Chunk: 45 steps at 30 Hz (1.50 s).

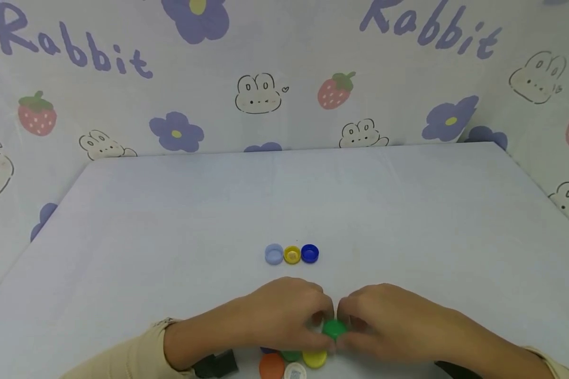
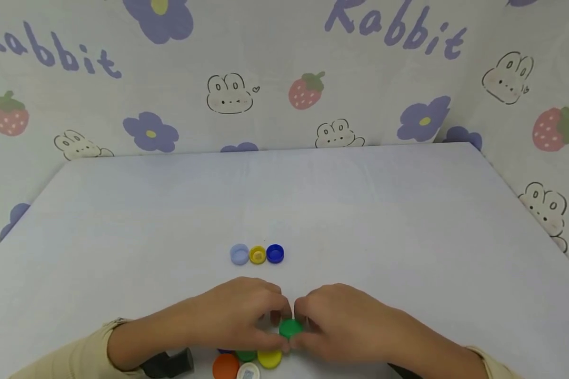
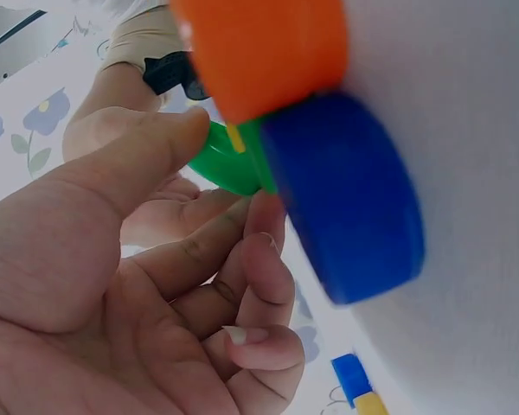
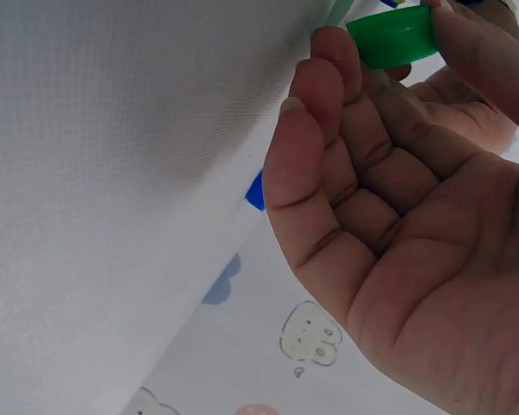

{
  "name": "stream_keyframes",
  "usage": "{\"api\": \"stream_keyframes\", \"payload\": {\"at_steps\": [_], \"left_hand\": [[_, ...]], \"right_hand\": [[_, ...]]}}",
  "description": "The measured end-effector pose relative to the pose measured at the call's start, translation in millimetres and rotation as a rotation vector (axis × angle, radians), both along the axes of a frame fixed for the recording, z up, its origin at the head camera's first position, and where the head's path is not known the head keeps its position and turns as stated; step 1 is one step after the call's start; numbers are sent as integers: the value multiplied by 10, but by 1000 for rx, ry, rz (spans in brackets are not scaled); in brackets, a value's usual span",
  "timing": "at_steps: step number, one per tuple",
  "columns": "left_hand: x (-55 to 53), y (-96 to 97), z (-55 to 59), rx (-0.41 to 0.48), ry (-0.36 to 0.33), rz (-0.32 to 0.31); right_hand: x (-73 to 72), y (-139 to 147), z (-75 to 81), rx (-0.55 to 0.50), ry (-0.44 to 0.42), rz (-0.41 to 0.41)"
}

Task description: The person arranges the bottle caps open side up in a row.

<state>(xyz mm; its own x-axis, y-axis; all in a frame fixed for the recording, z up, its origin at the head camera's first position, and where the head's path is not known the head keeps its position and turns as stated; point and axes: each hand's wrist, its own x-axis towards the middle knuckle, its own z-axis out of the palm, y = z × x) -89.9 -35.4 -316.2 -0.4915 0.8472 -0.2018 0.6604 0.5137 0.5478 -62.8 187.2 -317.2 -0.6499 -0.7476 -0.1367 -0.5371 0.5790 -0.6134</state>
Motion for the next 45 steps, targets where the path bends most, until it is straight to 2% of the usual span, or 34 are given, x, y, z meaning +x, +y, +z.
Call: {"api": "stream_keyframes", "payload": {"at_steps": [4,6,12,16,20,37,45], "left_hand": [[8,-20,16,41,-27,12],[15,-28,26,67,-35,12],[3,-31,49,89,-44,15],[-20,-31,68,71,-62,52],[-37,-38,70,65,-76,84],[-58,-91,27,139,-32,87],[-60,-123,68,123,-19,131]], "right_hand": [[-32,4,7,-18,-55,-17],[-47,-1,4,-20,-52,-22],[-58,-19,-17,-36,31,-42],[-53,-26,-23,-73,74,-63],[-56,-35,-30,-114,79,-54],[-56,-82,-45,-79,101,-103],[-43,-53,-37,-152,40,-120]]}}
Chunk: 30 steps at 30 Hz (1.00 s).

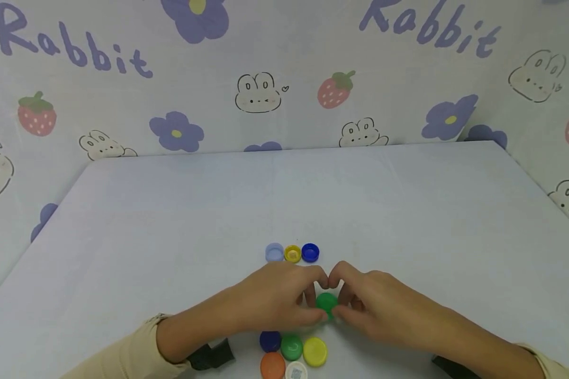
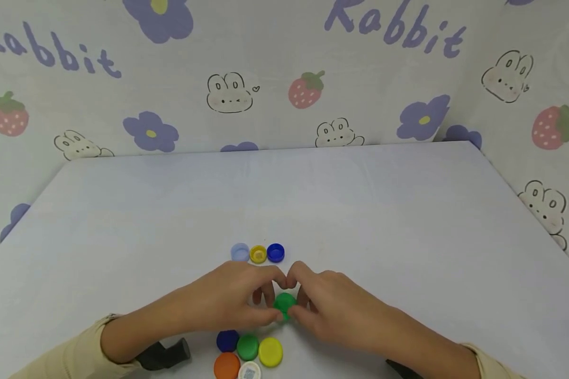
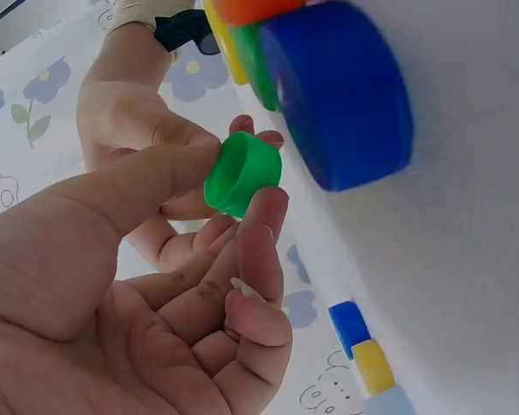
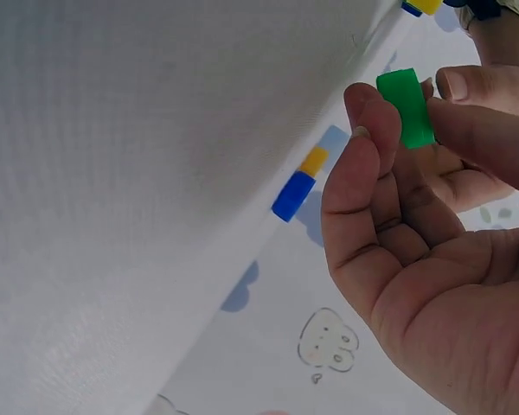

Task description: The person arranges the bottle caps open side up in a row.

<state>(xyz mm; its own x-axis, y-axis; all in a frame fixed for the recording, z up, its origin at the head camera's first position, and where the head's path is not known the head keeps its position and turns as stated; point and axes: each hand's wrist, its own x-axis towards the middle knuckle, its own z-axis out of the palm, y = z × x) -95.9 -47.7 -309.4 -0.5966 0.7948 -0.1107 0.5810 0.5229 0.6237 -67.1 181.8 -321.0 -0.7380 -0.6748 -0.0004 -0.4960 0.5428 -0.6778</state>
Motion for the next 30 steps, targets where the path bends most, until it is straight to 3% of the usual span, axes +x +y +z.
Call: {"api": "stream_keyframes", "payload": {"at_steps": [7,14,19,25,30], "left_hand": [[-10,19,-32,-1,-63,13],[-27,31,-72,-25,-17,15],[-40,29,-62,-34,-18,6],[-62,16,-44,-106,-21,-2],[-69,27,-32,-145,21,-10]], "right_hand": [[-19,16,-4,-19,-58,11],[-28,7,-68,0,-6,46],[-34,9,-50,25,-19,25],[-59,5,-18,78,-33,8],[-65,11,-39,118,-11,1]]}}
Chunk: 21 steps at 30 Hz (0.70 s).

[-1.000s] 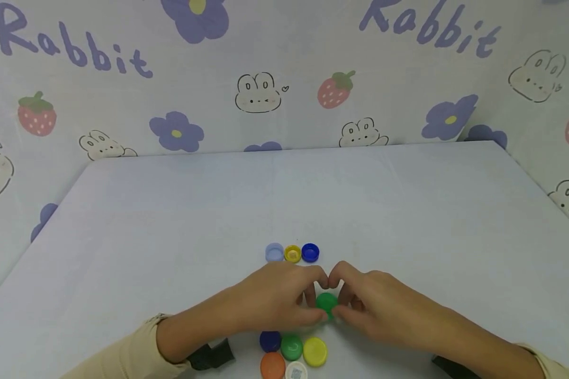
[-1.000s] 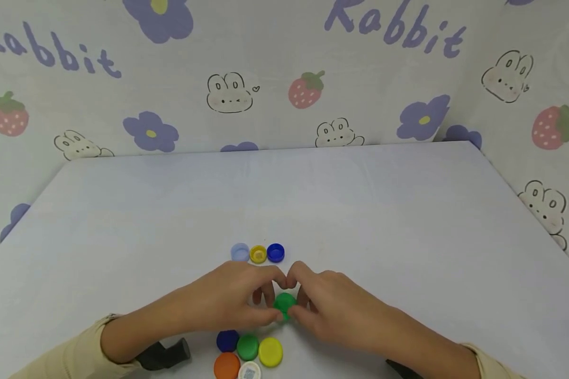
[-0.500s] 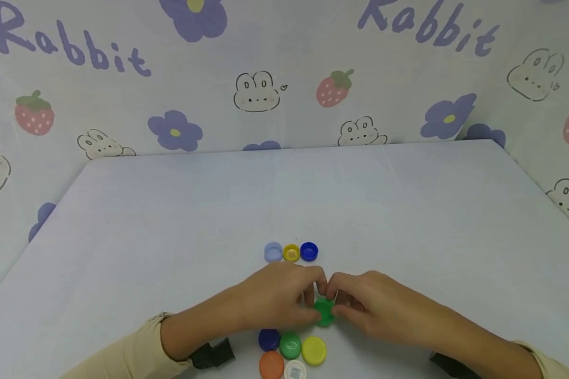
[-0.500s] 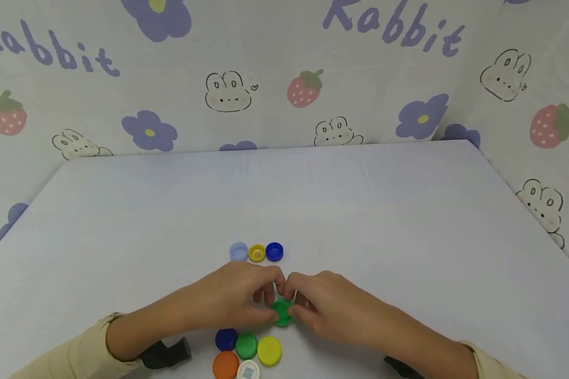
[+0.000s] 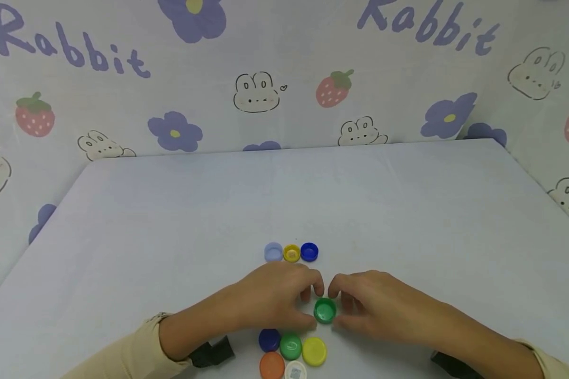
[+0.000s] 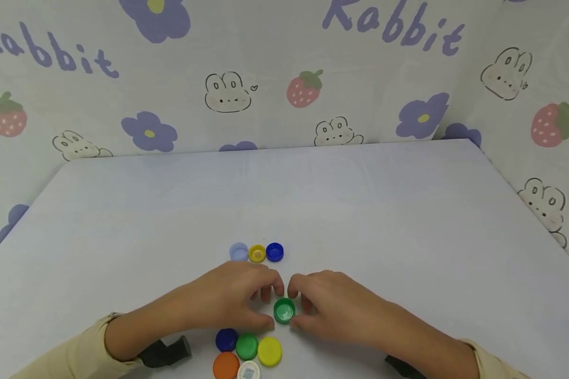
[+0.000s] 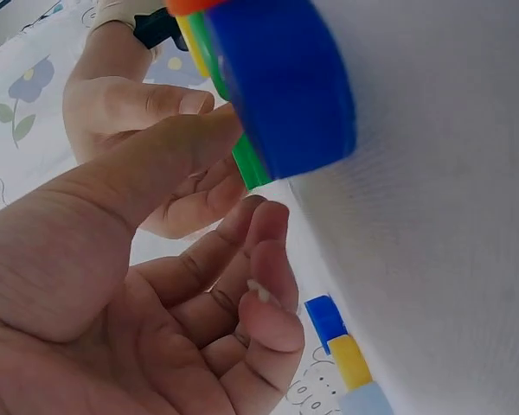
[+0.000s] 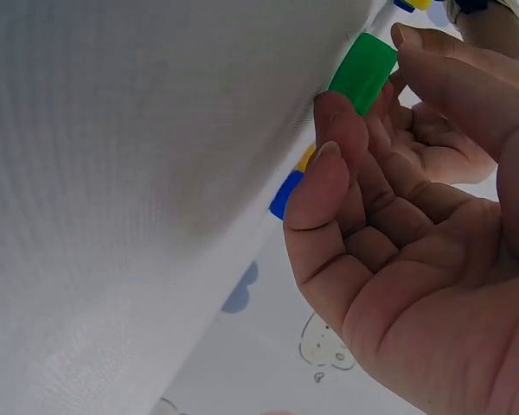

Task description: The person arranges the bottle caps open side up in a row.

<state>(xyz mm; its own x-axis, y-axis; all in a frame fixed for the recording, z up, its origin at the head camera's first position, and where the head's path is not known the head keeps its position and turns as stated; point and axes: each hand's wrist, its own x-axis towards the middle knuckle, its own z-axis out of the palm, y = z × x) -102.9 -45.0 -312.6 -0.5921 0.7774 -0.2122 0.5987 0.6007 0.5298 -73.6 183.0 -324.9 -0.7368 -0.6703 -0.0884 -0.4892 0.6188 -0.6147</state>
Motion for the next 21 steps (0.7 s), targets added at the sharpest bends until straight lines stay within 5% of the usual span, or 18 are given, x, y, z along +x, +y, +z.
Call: {"api": "stream_keyframes", "payload": {"at_steps": [12,21], "left_hand": [[9,79,-2,-91,62,-11],[-68,146,-1,-61,133,-24]], "right_hand": [[-17,-8,8,40,44,8],[-88,-24,59,71,85,-1]]}}
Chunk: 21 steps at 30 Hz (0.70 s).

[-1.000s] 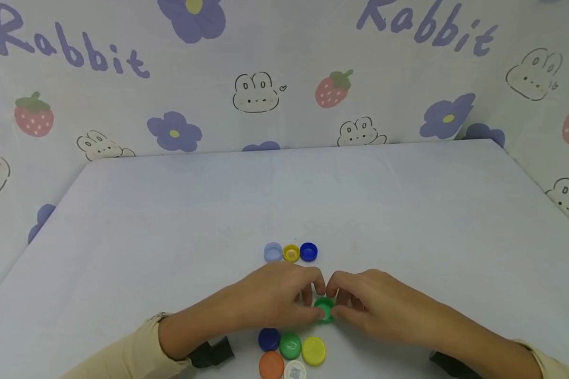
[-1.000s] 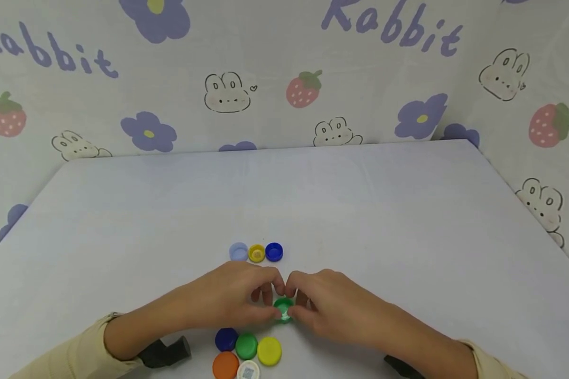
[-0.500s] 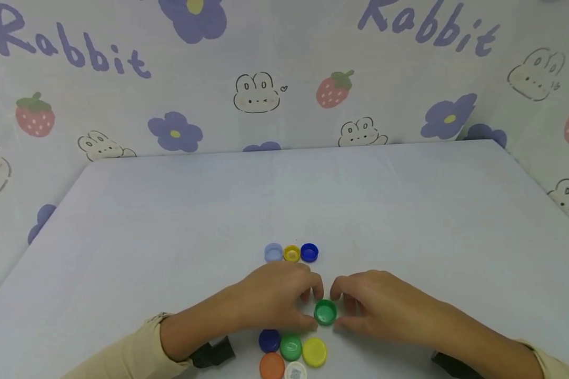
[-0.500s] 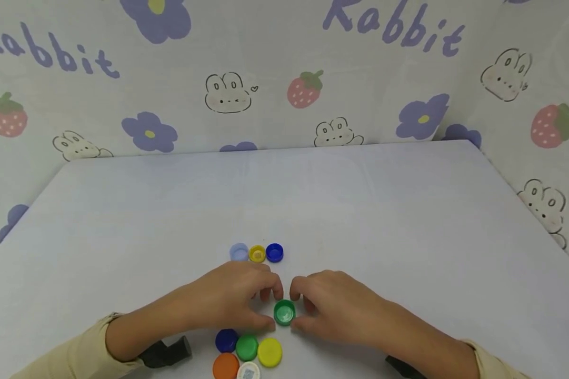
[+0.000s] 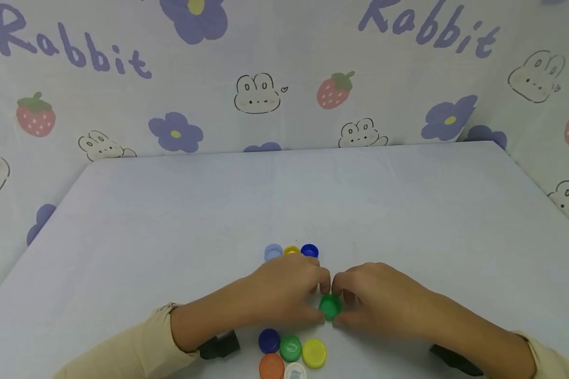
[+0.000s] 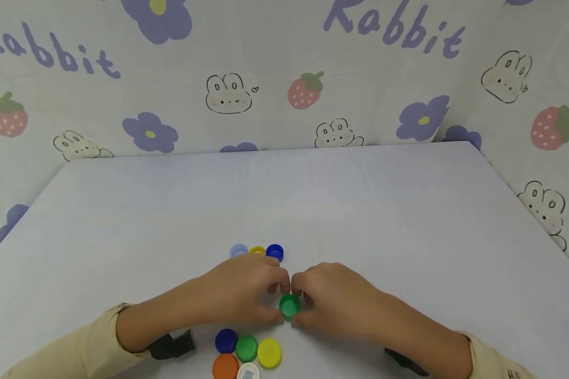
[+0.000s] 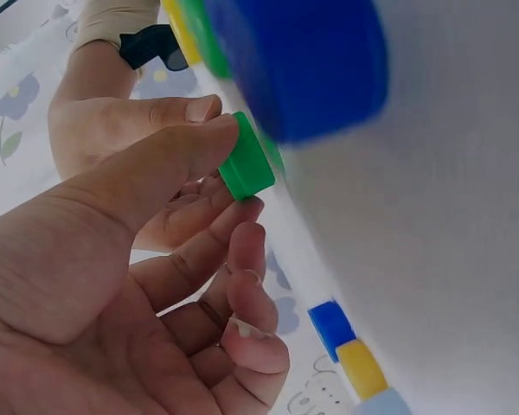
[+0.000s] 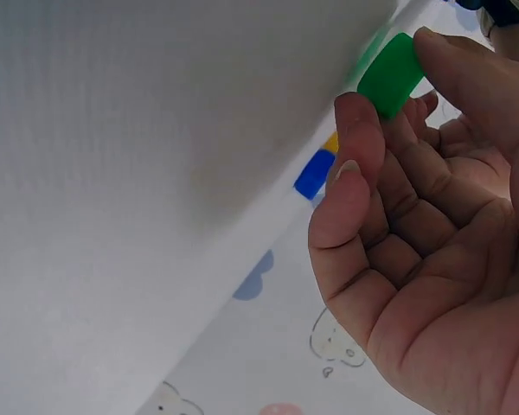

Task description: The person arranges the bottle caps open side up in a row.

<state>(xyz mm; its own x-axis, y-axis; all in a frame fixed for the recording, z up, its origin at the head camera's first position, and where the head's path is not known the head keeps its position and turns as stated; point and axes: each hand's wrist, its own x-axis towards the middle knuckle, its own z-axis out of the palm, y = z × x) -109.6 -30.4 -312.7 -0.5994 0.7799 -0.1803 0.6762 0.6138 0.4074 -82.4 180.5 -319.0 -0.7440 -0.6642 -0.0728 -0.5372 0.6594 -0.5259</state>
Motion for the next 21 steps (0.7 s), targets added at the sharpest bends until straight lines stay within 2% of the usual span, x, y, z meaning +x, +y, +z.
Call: {"api": "stream_keyframes", "payload": {"at_steps": [6,11,21], "left_hand": [[-172,40,15,16,108,6],[-321,81,18,21,130,43],[-504,140,-1,-23,156,100]], "right_hand": [[-174,20,51,15,52,-39],[-320,20,82,36,115,-54],[-537,-36,106,124,138,-112]]}}
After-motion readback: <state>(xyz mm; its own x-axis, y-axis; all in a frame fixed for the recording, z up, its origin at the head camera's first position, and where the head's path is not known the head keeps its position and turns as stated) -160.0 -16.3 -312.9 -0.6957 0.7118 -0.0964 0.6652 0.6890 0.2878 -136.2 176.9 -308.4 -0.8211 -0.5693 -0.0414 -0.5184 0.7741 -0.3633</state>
